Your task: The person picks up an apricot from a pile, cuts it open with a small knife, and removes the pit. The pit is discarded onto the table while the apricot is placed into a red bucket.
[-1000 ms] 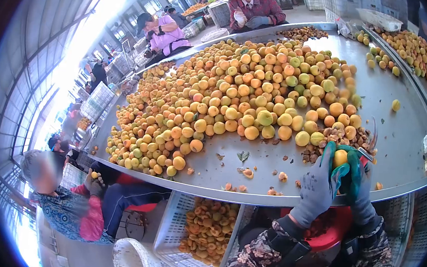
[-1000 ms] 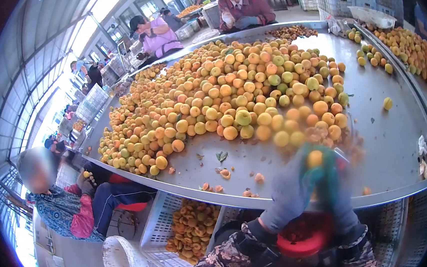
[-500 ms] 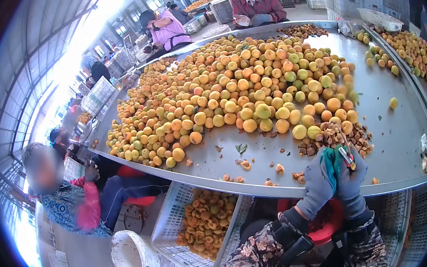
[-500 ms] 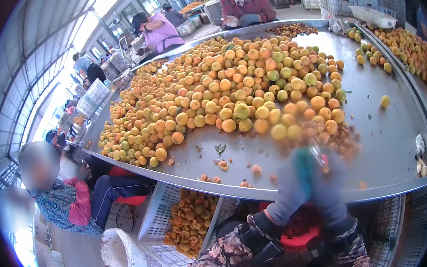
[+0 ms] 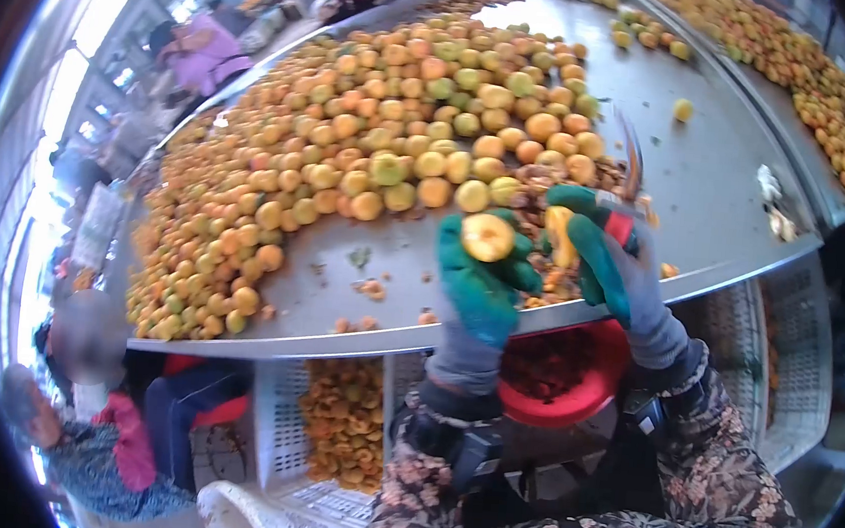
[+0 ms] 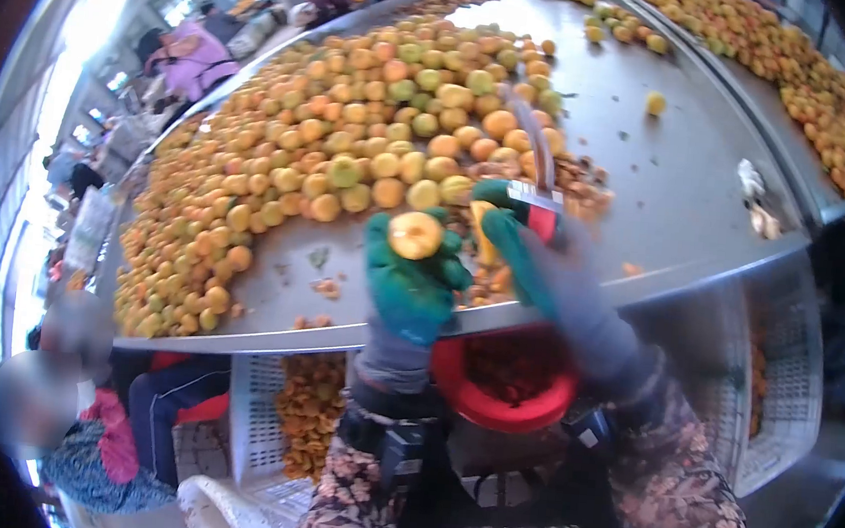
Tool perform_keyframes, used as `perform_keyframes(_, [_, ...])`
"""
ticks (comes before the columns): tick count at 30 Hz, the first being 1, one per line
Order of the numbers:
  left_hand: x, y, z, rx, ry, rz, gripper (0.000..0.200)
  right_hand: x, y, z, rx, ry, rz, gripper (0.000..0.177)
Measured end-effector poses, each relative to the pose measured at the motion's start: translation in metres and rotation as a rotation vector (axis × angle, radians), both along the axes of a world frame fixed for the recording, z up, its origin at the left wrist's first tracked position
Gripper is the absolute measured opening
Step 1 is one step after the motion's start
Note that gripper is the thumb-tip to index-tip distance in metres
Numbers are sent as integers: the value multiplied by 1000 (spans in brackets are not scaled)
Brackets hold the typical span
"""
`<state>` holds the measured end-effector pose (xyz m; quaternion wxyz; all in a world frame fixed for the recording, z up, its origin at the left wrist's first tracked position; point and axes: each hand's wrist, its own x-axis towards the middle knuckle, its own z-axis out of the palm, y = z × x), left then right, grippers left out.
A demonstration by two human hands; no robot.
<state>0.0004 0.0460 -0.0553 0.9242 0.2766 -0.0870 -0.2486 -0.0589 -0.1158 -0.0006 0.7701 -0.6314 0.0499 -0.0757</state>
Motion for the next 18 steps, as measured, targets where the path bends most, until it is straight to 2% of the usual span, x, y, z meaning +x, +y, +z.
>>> perform_keyframes(1, [-12,-12,17,237,68,278,56,1,-3,1,146,43,39,25])
perform_keyframes(2, [-14,-14,23,290,28,322,48,3,-2,3,278,1,93,26])
perform_keyframes(4, [-14,-19,23,189,47,342,47,4,4,-1,348,-5,193,28])
perform_keyframes(5, [-14,-21,17,189,55,341,47,3,7,-1,282,24,201,30])
perform_keyframes(7, [-13,-25,12,562,-376,531,49,6,23,-11,292,-30,226,36])
perform_keyframes(8, [-15,-17,21,151,-151,287,40,7,32,-23,292,-93,192,38])
perform_keyframes(9, [-11,-13,20,49,-27,238,39,7,26,-23,345,-12,332,44])
perform_keyframes(10, [-7,-10,20,-55,99,188,41,10,26,-30,344,-7,330,44])
perform_keyframes(11, [-6,-10,21,-62,102,189,41,16,26,-42,153,-172,239,43])
perform_keyframes(12, [-7,-11,25,99,6,274,44,21,28,-40,-41,-335,148,42])
perform_keyframes(13, [-8,-11,26,261,-86,355,48,26,23,-35,-430,-504,53,40])
perform_keyframes(14, [-7,-10,16,255,-78,351,48,24,25,-29,-437,-496,54,40])
perform_keyframes(15, [-5,-8,0,458,-218,427,39,21,28,-25,-496,-481,41,37])
perform_keyframes(16, [-5,-6,1,660,-362,501,39,19,29,-22,-555,-469,29,34])
perform_keyframes(17, [-14,2,7,855,-626,506,42,18,29,-20,-544,-464,24,28])
perform_keyframes(18, [-15,1,7,849,-621,505,42,16,25,-14,-552,-460,26,28])
